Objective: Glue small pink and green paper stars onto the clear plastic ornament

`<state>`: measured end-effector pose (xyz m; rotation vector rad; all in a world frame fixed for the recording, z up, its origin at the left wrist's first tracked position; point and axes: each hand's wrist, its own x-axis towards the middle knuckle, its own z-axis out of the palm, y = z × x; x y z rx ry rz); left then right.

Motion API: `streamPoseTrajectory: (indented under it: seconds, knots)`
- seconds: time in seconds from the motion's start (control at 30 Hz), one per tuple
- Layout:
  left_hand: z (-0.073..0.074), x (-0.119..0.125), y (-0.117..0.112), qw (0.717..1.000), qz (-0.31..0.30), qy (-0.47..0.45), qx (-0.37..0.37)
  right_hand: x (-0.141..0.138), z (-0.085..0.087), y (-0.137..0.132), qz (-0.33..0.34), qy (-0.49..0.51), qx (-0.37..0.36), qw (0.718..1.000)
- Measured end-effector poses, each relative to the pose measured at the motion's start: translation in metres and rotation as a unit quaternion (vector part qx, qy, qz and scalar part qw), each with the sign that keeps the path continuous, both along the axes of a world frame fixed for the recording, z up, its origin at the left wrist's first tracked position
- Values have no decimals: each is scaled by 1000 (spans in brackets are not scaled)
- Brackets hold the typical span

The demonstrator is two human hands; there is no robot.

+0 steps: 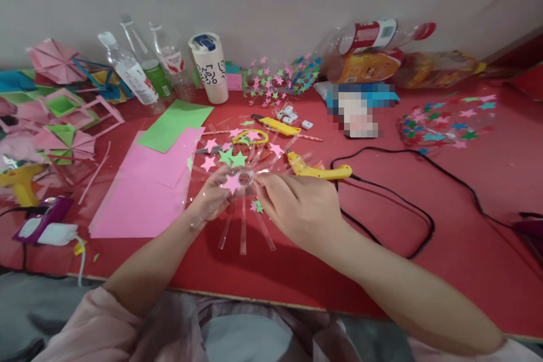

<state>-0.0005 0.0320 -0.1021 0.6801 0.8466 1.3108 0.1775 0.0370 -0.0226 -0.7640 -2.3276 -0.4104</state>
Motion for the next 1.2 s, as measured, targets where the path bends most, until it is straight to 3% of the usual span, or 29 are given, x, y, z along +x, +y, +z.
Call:
streamPoseTrajectory:
  seconds: [0.1,0.3,0.4,0.77,0.9,1.03,1.1,1.2]
  knots:
    - [3,1,1,1000,-8,-9,4,-1,-1,0,-17,1,15,1000]
    - [7,-4,1,1000,16,4,-6,0,3,0,3,28,-116,993]
    - [6,-7,0,1000,17,12,-4,2,7,-2,8,38,-143,989]
    - [2,-12,0,1000,16,-3,-9,4,14,-9,36,51,-143,988]
    - [8,-16,0,1000,-3,-11,-5,14,30,-10,60,85,-170,980]
    - [11,-21,2,1000,-9,-21,7,27,49,-10,11,141,-168,976]
    - [12,-22,3,1000,-11,-21,18,32,54,-7,-6,168,-168,971]
    - [12,-21,4,999,-18,-24,28,32,53,0,29,177,-171,969]
